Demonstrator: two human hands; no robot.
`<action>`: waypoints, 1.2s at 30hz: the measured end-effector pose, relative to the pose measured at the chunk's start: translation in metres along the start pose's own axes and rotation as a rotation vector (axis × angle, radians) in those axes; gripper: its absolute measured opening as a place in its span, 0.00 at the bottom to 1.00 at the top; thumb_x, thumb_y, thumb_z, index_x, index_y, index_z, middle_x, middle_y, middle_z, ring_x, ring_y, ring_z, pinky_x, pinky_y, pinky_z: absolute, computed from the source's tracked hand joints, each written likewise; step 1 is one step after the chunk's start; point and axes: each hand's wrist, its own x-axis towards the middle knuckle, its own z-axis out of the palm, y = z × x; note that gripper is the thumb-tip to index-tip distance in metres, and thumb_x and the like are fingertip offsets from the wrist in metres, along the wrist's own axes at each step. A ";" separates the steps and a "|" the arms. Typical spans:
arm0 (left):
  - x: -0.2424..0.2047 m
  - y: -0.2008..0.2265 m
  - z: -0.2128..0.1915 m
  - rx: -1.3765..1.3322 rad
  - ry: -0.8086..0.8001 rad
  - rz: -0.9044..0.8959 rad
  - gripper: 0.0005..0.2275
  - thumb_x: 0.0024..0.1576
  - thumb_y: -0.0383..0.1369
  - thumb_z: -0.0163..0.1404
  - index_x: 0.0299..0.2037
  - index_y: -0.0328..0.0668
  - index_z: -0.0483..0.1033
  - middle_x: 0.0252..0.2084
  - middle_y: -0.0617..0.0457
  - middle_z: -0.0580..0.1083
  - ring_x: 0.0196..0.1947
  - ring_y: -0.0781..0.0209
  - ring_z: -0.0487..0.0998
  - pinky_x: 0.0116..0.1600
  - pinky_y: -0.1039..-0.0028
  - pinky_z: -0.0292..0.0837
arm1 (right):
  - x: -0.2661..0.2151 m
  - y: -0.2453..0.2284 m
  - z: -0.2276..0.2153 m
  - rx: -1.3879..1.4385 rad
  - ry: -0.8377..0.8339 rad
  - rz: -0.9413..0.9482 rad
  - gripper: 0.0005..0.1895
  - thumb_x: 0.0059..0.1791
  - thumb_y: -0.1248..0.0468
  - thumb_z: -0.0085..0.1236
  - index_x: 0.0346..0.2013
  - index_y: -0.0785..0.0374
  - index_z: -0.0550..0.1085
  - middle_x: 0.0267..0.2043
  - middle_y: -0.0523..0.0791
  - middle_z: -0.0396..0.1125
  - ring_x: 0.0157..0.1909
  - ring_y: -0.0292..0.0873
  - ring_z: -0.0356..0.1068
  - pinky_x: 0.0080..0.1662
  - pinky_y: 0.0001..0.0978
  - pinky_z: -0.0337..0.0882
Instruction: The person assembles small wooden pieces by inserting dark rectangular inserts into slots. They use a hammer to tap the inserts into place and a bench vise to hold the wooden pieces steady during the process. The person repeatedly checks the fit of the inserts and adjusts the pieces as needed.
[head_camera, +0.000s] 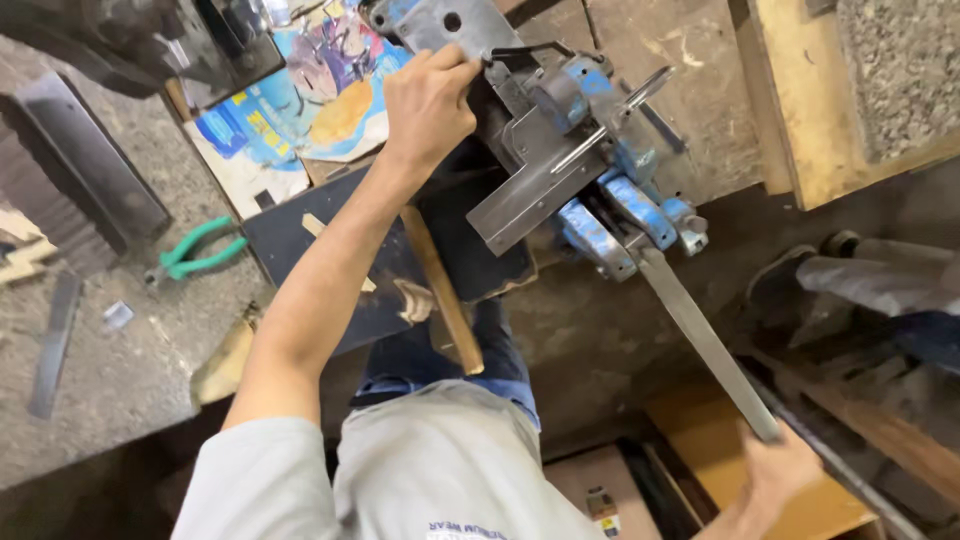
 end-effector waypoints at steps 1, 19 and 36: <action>0.006 -0.006 0.000 -0.014 -0.027 0.037 0.12 0.44 0.23 0.57 0.39 0.46 0.84 0.34 0.57 0.76 0.34 0.54 0.76 0.35 0.64 0.72 | 0.006 -0.013 0.007 -0.026 0.031 -0.011 0.20 0.43 0.49 0.75 0.41 0.57 0.83 0.32 0.52 0.75 0.36 0.54 0.74 0.41 0.42 0.72; 0.026 0.011 -0.065 -0.205 0.113 0.008 0.16 0.51 0.20 0.56 0.48 0.42 0.81 0.43 0.57 0.76 0.42 0.60 0.77 0.43 0.73 0.73 | -0.018 0.001 -0.034 0.049 0.021 0.059 0.23 0.41 0.46 0.72 0.44 0.57 0.83 0.32 0.51 0.74 0.38 0.55 0.74 0.44 0.44 0.72; -0.134 0.072 -0.241 -1.386 0.081 -0.655 0.07 0.61 0.26 0.59 0.48 0.33 0.78 0.43 0.55 0.80 0.45 0.70 0.82 0.52 0.77 0.80 | -0.127 -0.557 -0.240 0.989 0.077 -1.178 0.14 0.43 0.74 0.61 0.44 0.72 0.74 0.50 0.51 0.71 0.56 0.54 0.73 0.61 0.39 0.71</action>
